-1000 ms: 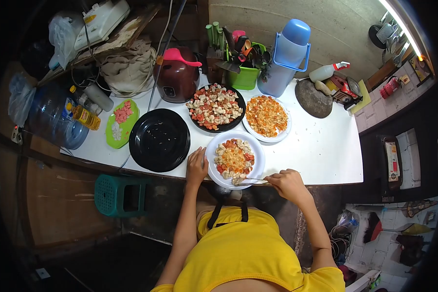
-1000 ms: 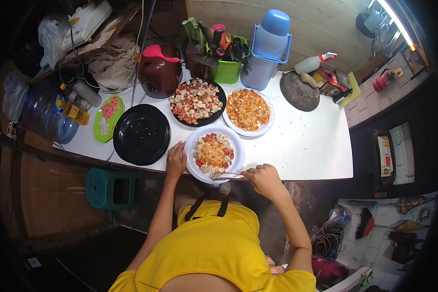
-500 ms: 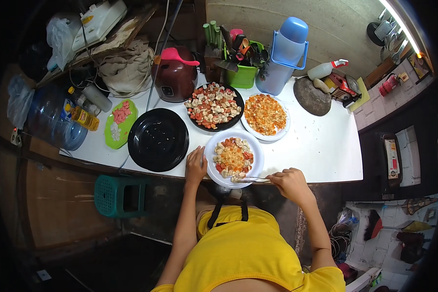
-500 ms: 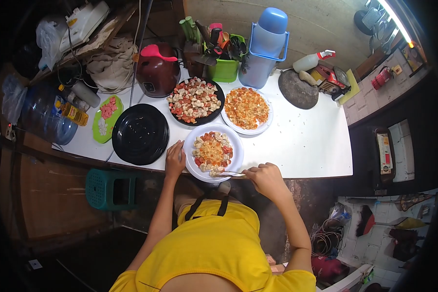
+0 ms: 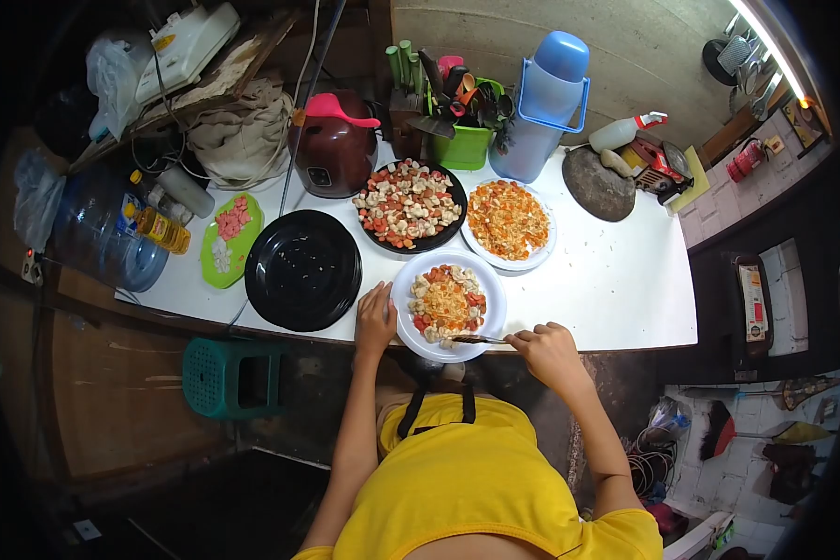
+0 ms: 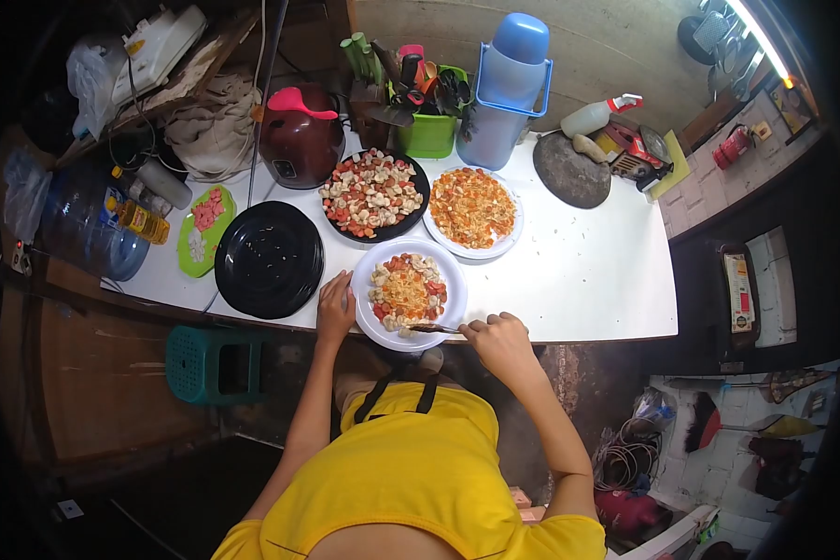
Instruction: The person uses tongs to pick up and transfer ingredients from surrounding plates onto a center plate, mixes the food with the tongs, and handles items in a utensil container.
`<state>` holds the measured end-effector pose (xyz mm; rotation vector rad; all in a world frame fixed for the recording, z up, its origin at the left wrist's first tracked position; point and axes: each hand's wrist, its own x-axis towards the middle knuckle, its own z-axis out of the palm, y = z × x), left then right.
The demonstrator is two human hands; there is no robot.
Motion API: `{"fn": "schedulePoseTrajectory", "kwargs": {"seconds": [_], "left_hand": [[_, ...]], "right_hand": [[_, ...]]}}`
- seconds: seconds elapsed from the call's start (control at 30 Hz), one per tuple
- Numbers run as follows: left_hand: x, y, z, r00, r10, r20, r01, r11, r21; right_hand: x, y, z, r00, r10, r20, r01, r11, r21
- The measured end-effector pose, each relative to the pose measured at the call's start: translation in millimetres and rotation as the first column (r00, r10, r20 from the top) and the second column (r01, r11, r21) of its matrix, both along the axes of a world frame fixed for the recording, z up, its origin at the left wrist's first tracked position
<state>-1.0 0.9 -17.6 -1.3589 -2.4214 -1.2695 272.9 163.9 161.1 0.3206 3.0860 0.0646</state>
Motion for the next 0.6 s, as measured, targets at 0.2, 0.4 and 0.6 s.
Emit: {"fn": "schedulePoseTrajectory", "kwargs": {"seconds": [0.2, 0.4, 0.6], "left_hand": [[0, 0, 1, 1.000, -0.002, -0.006, 0.002, 1.000, -0.001], [1, 0, 1, 1.000, 0.008, 0.005, -0.008, 1.000, -0.005], [0, 0, 1, 1.000, 0.003, -0.007, -0.003, 1.000, -0.012]], "right_hand": [[5, 2, 6, 0.998, -0.040, -0.055, 0.041, 0.999, 0.006], [2, -6, 16, 0.998, -0.035, -0.053, 0.030, 0.995, -0.092], [-6, -16, 3, 1.000, 0.002, -0.011, -0.002, 0.997, -0.080]]}}
